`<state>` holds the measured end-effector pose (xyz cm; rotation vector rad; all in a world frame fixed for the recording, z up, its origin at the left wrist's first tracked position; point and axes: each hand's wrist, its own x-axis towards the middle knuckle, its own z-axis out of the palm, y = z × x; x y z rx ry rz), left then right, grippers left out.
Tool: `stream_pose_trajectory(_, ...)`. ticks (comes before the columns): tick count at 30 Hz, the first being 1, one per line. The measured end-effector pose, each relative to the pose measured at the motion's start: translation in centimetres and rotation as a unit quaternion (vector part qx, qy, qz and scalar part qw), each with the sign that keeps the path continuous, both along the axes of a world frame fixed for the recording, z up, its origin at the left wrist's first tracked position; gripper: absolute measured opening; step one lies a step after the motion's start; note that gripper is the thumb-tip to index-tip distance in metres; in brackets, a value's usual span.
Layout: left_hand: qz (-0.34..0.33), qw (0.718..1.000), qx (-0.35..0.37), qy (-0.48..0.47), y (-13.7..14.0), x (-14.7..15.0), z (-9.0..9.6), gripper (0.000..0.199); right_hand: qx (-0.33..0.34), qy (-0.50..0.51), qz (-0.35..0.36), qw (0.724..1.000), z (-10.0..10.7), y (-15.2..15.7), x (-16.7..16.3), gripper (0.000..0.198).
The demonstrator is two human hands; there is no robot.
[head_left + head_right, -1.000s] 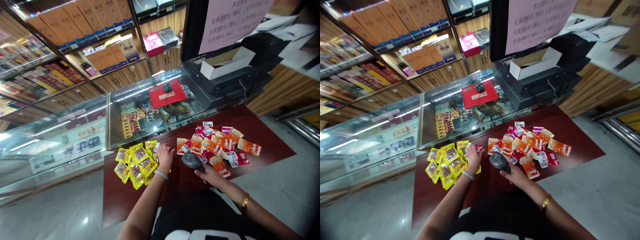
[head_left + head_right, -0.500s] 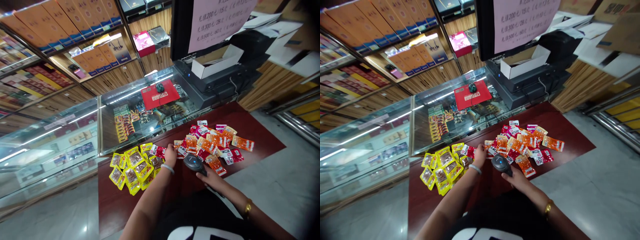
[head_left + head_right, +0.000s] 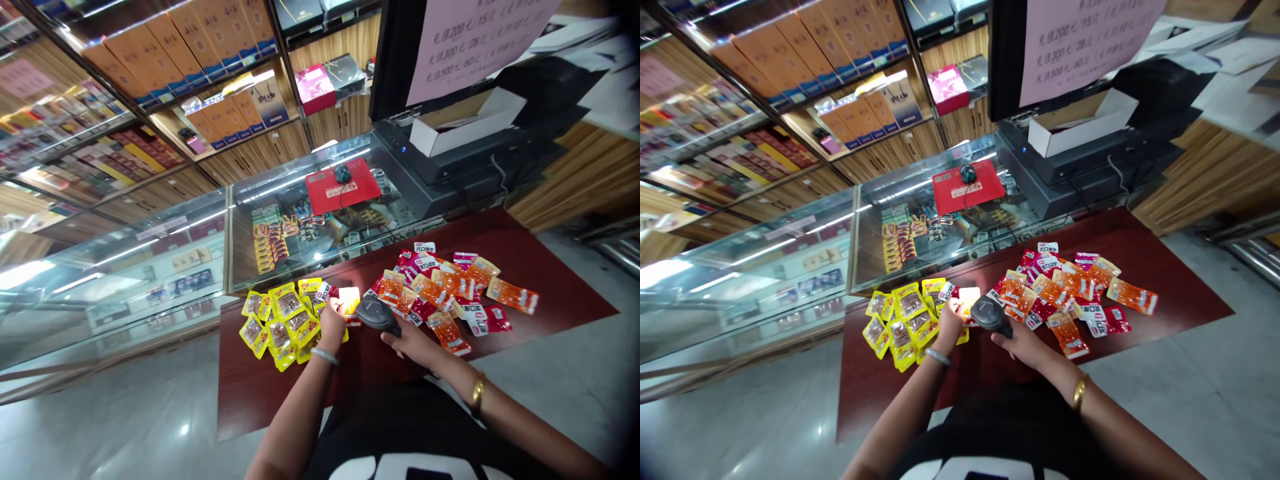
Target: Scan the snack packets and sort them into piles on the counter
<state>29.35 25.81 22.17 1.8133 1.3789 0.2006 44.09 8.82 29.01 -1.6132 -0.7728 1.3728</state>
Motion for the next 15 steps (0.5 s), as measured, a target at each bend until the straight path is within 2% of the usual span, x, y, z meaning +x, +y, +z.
stream_pose_trajectory(3, 0.020, 0.999, 0.019, 0.020, 0.4, -1.1, 0.6, 0.013, -0.001, 0.008, -0.002, 1.000, 0.0, -0.1, -0.2, 0.062)
stream_pose_trajectory(5, 0.054, 0.992, 0.093, 0.066, 0.9, -1.6, 1.0, 0.020, -0.004, 0.019, -0.007, 1.000, -0.2, -0.6, -0.2, 0.065)
stream_pose_trajectory(7, 0.057, 0.976, 0.182, 0.104, 1.2, -1.4, 1.2, 0.029, -0.018, 0.024, -0.014, 0.999, -0.6, -1.4, -0.1, 0.065)
stream_pose_trajectory(9, -0.008, 0.970, 0.216, 0.107, 1.0, -0.1, 1.1, 0.032, -0.039, 0.017, -0.024, 0.999, -1.2, -2.6, 0.2, 0.065)
stream_pose_trajectory(12, -0.147, 0.968, 0.185, 0.090, -0.3, 3.5, 0.3, 0.035, -0.053, -0.010, -0.044, 0.998, -2.1, -4.7, 0.7, 0.066)
stream_pose_trajectory(15, -0.208, 0.958, 0.150, 0.130, -1.9, 7.4, -0.8, 0.049, -0.073, -0.021, -0.064, 0.995, -2.7, -6.6, 1.3, 0.067)
